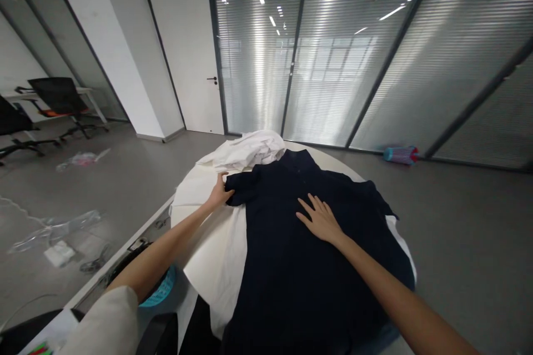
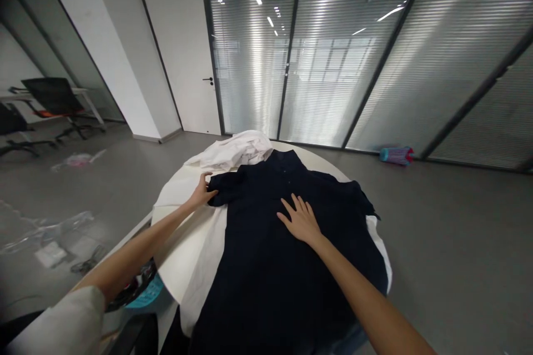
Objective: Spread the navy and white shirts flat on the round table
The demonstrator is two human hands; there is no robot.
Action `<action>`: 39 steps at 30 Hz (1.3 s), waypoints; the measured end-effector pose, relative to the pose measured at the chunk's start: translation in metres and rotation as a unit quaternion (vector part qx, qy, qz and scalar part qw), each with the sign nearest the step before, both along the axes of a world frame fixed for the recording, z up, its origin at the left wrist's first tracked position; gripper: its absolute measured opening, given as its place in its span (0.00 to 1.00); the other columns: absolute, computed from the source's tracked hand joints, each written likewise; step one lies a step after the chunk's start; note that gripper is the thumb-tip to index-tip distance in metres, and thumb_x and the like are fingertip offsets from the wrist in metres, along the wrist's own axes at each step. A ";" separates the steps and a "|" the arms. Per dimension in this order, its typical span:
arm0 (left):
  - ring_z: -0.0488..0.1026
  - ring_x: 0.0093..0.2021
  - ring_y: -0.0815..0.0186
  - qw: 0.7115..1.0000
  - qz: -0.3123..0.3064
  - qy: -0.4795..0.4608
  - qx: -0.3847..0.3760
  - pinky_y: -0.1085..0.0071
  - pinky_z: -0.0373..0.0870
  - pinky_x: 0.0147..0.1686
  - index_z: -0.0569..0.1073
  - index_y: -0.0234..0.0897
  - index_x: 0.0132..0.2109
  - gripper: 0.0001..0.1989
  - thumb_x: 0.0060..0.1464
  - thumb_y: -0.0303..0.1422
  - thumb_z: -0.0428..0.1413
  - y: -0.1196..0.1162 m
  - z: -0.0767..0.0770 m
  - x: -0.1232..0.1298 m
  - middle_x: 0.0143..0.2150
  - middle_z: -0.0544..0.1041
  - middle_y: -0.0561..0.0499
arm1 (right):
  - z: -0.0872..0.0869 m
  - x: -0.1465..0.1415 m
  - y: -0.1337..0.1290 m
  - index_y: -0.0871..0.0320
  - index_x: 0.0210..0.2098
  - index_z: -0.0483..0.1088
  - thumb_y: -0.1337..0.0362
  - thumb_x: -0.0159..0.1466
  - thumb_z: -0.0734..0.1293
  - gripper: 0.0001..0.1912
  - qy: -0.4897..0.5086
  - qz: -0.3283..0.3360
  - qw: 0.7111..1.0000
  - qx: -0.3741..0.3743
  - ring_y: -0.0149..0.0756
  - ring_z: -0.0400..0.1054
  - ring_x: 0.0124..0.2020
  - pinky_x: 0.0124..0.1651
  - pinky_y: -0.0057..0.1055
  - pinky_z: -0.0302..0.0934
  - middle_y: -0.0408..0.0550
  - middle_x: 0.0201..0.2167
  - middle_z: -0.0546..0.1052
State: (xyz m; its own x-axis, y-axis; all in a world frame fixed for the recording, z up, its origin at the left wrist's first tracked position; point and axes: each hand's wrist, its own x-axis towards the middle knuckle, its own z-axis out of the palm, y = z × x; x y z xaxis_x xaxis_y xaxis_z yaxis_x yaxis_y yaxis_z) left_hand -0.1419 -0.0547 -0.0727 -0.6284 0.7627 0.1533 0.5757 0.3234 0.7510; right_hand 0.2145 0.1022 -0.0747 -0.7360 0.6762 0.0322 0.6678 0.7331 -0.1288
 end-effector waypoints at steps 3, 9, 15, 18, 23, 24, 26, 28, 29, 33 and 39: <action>0.73 0.33 0.64 0.998 0.008 -0.007 0.069 0.68 0.70 0.37 0.59 0.41 0.63 0.36 0.44 0.27 0.55 0.001 0.004 -0.009 0.33 0.70 0.56 | 0.002 -0.005 -0.008 0.49 0.71 0.54 0.39 0.70 0.51 0.36 -0.008 -0.011 1.000 0.002 0.53 0.40 0.73 0.72 0.52 0.37 0.53 0.74 0.49; 0.74 0.36 0.62 0.996 0.071 -0.007 0.056 0.68 0.72 0.38 0.65 0.39 0.61 0.37 0.39 0.22 0.52 -0.007 0.007 -0.037 0.34 0.72 0.53 | 0.002 -0.023 -0.030 0.50 0.72 0.54 0.40 0.70 0.51 0.36 -0.009 -0.029 1.000 0.001 0.54 0.40 0.73 0.71 0.52 0.38 0.53 0.74 0.49; 0.72 0.51 0.55 0.991 0.118 0.031 0.055 0.59 0.69 0.54 0.71 0.36 0.57 0.27 0.48 0.30 0.56 0.012 0.026 -0.050 0.50 0.70 0.42 | 0.002 -0.026 -0.035 0.52 0.71 0.55 0.42 0.71 0.52 0.36 0.009 -0.029 0.999 0.016 0.54 0.42 0.73 0.71 0.51 0.39 0.55 0.73 0.51; 0.68 0.59 0.53 0.981 0.129 0.120 0.082 0.57 0.62 0.61 0.71 0.36 0.58 0.24 0.54 0.34 0.56 0.048 0.054 -0.050 0.56 0.67 0.39 | 0.001 -0.025 -0.034 0.51 0.71 0.56 0.42 0.71 0.52 0.35 0.014 -0.031 0.999 0.015 0.54 0.43 0.73 0.71 0.50 0.39 0.54 0.73 0.51; 0.67 0.61 0.56 0.969 0.017 0.244 0.023 0.61 0.63 0.61 0.69 0.35 0.62 0.23 0.61 0.33 0.53 0.140 0.102 -0.026 0.60 0.68 0.38 | 0.001 -0.025 -0.035 0.51 0.70 0.57 0.42 0.70 0.53 0.35 0.031 -0.040 0.999 0.001 0.52 0.42 0.73 0.71 0.50 0.36 0.54 0.73 0.50; 0.66 0.62 0.55 0.967 0.000 0.256 0.011 0.61 0.62 0.62 0.67 0.36 0.64 0.25 0.60 0.34 0.55 0.158 0.108 -0.018 0.62 0.67 0.39 | 0.001 -0.025 -0.035 0.51 0.70 0.57 0.42 0.70 0.53 0.35 0.033 -0.041 0.999 -0.005 0.52 0.41 0.73 0.71 0.50 0.36 0.54 0.73 0.49; 0.59 0.67 0.51 0.961 -0.027 0.273 -0.019 0.55 0.59 0.64 0.65 0.41 0.66 0.31 0.56 0.37 0.60 0.190 0.116 0.000 0.67 0.63 0.40 | 0.003 -0.025 -0.035 0.51 0.70 0.57 0.42 0.70 0.54 0.35 0.038 -0.044 0.998 -0.016 0.52 0.41 0.73 0.72 0.50 0.35 0.54 0.74 0.49; 0.52 0.71 0.46 0.959 -0.039 0.275 -0.058 0.48 0.54 0.65 0.68 0.45 0.63 0.32 0.52 0.39 0.64 0.213 0.119 0.016 0.70 0.60 0.41 | 0.005 -0.024 -0.036 0.51 0.70 0.58 0.42 0.70 0.54 0.34 0.041 -0.045 0.998 -0.023 0.52 0.41 0.73 0.72 0.49 0.35 0.54 0.73 0.49; 0.52 0.71 0.44 0.959 -0.038 0.271 -0.075 0.45 0.52 0.64 0.71 0.46 0.61 0.28 0.52 0.39 0.64 0.220 0.121 0.022 0.69 0.61 0.41 | 0.006 -0.024 -0.036 0.51 0.70 0.58 0.43 0.70 0.54 0.34 0.042 -0.044 0.998 -0.025 0.51 0.41 0.73 0.72 0.49 0.34 0.54 0.73 0.49; 0.68 0.60 0.48 0.969 0.012 0.241 -0.059 0.47 0.60 0.59 0.73 0.39 0.56 0.16 0.63 0.34 0.54 0.227 0.151 0.031 0.56 0.73 0.37 | 0.008 -0.022 -0.037 0.51 0.70 0.59 0.43 0.71 0.54 0.33 0.043 -0.042 0.998 -0.021 0.51 0.41 0.73 0.72 0.49 0.35 0.54 0.73 0.50; 0.69 0.58 0.54 0.944 0.134 0.247 0.171 0.55 0.64 0.55 0.60 0.36 0.63 0.20 0.72 0.34 0.35 0.189 0.291 0.014 0.61 0.66 0.35 | 0.009 -0.023 -0.037 0.52 0.69 0.59 0.44 0.71 0.55 0.33 0.046 -0.039 0.998 -0.017 0.51 0.43 0.73 0.71 0.49 0.37 0.56 0.73 0.51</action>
